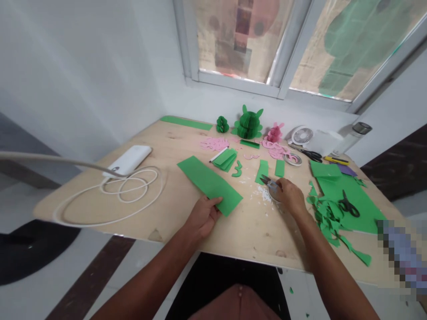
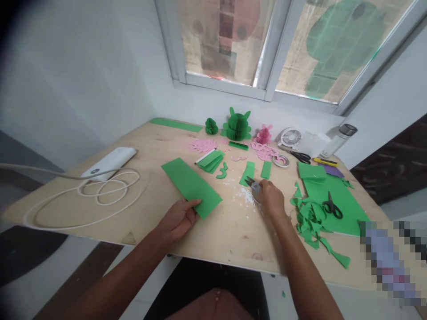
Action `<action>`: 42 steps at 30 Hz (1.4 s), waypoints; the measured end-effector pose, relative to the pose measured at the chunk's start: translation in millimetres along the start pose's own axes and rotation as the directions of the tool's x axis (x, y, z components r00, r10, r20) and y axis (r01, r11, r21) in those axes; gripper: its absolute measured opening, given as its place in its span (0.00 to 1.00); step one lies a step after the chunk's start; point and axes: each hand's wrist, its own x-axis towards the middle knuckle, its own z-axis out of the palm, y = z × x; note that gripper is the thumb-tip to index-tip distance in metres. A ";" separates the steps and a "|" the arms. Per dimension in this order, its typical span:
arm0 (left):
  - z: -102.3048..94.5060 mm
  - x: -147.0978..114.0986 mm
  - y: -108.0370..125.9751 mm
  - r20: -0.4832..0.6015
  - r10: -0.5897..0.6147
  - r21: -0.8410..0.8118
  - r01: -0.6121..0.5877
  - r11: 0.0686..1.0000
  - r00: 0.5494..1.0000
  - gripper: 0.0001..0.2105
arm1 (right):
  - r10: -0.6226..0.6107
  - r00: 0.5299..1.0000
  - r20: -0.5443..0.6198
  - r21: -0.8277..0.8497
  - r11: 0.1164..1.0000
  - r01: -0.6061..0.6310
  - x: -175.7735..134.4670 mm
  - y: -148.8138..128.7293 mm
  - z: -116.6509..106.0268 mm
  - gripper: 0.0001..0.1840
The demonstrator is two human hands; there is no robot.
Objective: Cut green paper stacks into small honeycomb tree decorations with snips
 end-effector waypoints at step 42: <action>-5.4 -0.7 0.2 0.018 -0.066 -0.155 0.068 0.985 0.998 0.17 | -0.002 0.950 0.313 0.943 0.121 -0.310 -117.0 -70.1 39.3 0.35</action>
